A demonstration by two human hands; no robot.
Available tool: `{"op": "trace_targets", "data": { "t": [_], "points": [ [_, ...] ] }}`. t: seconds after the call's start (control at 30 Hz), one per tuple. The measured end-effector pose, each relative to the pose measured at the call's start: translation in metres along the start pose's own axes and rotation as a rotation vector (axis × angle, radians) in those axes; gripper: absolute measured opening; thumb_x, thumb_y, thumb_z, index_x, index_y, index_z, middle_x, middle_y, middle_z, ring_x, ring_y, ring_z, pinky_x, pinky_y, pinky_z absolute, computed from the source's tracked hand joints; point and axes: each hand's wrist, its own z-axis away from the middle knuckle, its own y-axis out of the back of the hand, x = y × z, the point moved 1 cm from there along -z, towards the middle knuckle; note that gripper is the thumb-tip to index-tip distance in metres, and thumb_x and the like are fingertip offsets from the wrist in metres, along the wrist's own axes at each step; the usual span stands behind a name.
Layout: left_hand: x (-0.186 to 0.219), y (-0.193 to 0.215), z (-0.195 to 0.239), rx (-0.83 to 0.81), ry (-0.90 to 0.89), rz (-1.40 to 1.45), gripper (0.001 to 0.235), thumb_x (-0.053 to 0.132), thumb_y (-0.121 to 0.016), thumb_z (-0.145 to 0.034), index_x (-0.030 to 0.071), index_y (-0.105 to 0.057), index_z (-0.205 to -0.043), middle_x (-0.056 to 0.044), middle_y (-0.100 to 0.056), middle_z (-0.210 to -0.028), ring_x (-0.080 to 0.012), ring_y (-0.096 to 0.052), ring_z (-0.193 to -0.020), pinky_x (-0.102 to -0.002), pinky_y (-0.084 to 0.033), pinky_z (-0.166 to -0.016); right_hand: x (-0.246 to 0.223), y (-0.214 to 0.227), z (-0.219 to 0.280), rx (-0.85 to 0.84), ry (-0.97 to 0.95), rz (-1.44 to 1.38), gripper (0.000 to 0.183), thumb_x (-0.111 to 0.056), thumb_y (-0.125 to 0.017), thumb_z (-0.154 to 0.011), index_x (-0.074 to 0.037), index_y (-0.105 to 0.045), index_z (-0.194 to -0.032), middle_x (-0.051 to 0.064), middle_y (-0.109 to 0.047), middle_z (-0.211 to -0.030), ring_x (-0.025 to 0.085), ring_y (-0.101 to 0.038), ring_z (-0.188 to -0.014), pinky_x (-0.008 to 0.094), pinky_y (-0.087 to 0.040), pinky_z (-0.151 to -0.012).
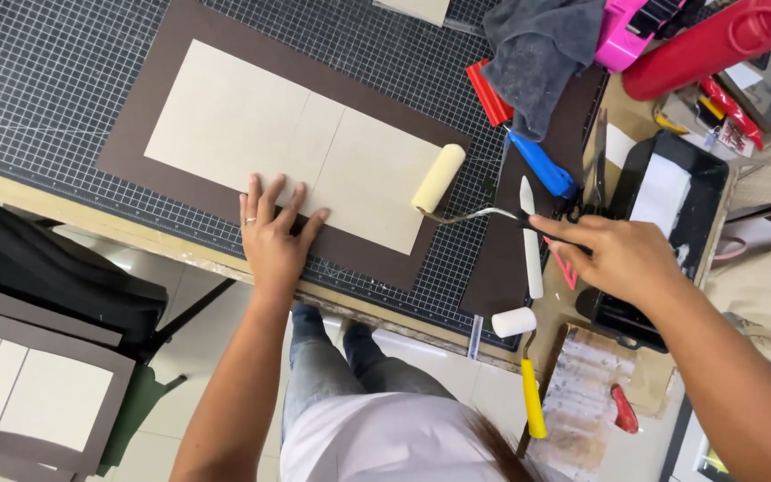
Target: The person places two white paper sheets onto a brown backing sheet, then uses a small roller to press them flat. They then place a narrow black strip between the two white sheets and smooth it down, completing a simple paper assembly.
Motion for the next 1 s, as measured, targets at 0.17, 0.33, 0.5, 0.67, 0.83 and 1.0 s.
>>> {"op": "trace_targets", "data": {
  "t": [0.17,0.33,0.5,0.67,0.83,1.0],
  "points": [
    [0.000,0.001,0.000,-0.004,-0.002,0.015,0.041,0.040,-0.085,-0.091,0.011,-0.079,-0.120,-0.013,-0.065,-0.137,-0.0472,-0.047,-0.141,-0.068,-0.041,-0.110,-0.002,0.021,0.039,0.150,0.017,0.092,0.048,-0.048,-0.053,-0.099,-0.063,-0.051,-0.145,-0.014,-0.059,-0.079,0.017,-0.064,-0.065,0.035,-0.054,-0.050],
    [-0.002,0.002,-0.003,-0.007,-0.010,0.036,0.035,0.034,-0.081,-0.096,0.012,-0.078,-0.122,-0.012,-0.064,-0.138,-0.0465,-0.045,-0.142,-0.069,-0.040,-0.112,-0.037,0.010,0.035,0.126,0.133,0.170,0.048,-0.053,-0.044,-0.099,-0.066,-0.043,-0.145,-0.020,-0.065,-0.089,0.011,-0.063,-0.054,0.033,-0.061,-0.042],
    [-0.004,-0.007,0.004,-0.068,0.149,0.024,0.042,0.040,-0.085,-0.089,0.026,-0.076,-0.128,-0.003,-0.066,-0.136,-0.0365,-0.040,-0.147,-0.050,-0.025,-0.124,-0.100,0.023,-0.009,0.166,0.184,-0.148,0.036,-0.039,-0.060,-0.097,-0.051,-0.071,-0.128,-0.004,-0.065,-0.062,0.021,-0.062,-0.047,0.032,-0.052,-0.050],
    [-0.005,-0.007,0.003,-0.077,0.165,0.018,0.040,0.039,-0.084,-0.090,0.026,-0.076,-0.128,-0.003,-0.065,-0.137,-0.0358,-0.039,-0.148,-0.050,-0.024,-0.125,-0.087,0.033,0.006,0.083,0.158,-0.123,0.038,-0.039,-0.060,-0.096,-0.054,-0.069,-0.129,-0.004,-0.066,-0.062,0.022,-0.066,-0.051,0.032,-0.054,-0.053],
    [-0.004,-0.007,0.002,-0.069,0.166,0.037,0.041,0.039,-0.085,-0.090,0.025,-0.076,-0.128,-0.004,-0.065,-0.137,-0.0364,-0.038,-0.148,-0.049,-0.023,-0.125,-0.076,0.045,0.030,-0.056,0.043,-0.056,0.036,-0.045,-0.057,-0.094,-0.060,-0.067,-0.125,-0.005,-0.072,-0.067,0.024,-0.071,-0.057,0.036,-0.059,-0.060],
    [-0.006,-0.008,0.005,-0.087,0.156,0.020,0.042,0.042,-0.084,-0.091,0.027,-0.075,-0.129,-0.003,-0.064,-0.138,-0.0352,-0.038,-0.148,-0.048,-0.022,-0.125,-0.101,0.048,0.000,0.041,0.167,-0.095,0.024,-0.040,-0.061,-0.097,-0.040,-0.079,-0.114,-0.001,-0.070,-0.066,0.023,-0.069,-0.056,0.033,-0.056,-0.059]
  ]
}}
